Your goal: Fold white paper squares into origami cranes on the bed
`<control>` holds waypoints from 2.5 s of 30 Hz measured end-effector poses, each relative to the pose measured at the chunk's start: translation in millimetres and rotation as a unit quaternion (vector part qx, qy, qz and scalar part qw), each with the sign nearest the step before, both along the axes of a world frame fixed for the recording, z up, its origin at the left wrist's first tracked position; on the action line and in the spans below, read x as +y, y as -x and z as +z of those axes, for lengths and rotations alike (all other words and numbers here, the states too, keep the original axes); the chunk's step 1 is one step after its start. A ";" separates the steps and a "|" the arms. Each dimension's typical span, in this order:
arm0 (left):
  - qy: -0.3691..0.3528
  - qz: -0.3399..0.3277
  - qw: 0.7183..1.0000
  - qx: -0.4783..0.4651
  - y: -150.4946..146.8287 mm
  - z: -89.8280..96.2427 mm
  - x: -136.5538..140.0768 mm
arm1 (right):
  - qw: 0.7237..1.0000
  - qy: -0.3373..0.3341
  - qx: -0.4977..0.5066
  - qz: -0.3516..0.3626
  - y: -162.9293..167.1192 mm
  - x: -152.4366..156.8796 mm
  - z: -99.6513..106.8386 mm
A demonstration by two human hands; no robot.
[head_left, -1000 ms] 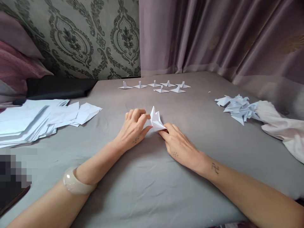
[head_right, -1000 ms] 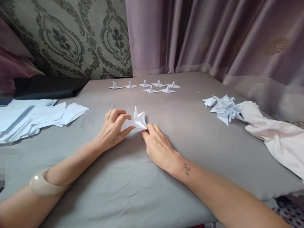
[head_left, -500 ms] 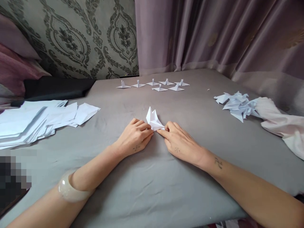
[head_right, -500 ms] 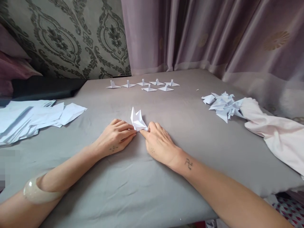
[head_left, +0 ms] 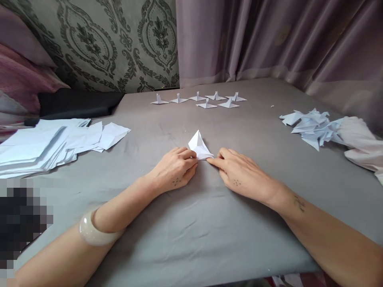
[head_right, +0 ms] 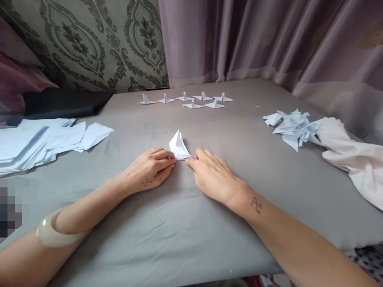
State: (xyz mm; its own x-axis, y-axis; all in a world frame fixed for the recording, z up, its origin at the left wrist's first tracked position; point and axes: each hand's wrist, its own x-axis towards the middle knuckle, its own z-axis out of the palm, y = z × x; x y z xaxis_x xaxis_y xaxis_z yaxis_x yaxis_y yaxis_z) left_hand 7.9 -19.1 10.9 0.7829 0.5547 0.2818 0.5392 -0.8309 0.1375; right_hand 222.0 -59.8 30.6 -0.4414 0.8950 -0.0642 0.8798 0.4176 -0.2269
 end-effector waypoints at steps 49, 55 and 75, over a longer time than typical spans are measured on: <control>-0.072 0.083 0.990 -0.093 4.2 -7.2 18.7 | 0.962 -0.026 0.240 -0.129 11.9 18.9 -11.8; -0.105 0.034 0.992 -0.055 12.2 -7.8 28.3 | 0.954 -0.042 0.262 -0.136 11.0 22.9 -19.1; 0.477 0.256 0.623 -0.565 -9.7 1.4 5.7 | 0.839 -0.106 0.514 -0.144 15.2 21.7 -7.3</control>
State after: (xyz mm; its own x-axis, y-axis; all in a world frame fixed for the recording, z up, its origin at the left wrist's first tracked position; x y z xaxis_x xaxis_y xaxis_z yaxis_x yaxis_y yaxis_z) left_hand 17.6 -13.4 12.4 0.0364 0.9870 -0.1567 -0.1897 0.1607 0.9686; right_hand 206.9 -38.1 23.3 0.0707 0.9173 0.3919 0.3368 0.3478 -0.8750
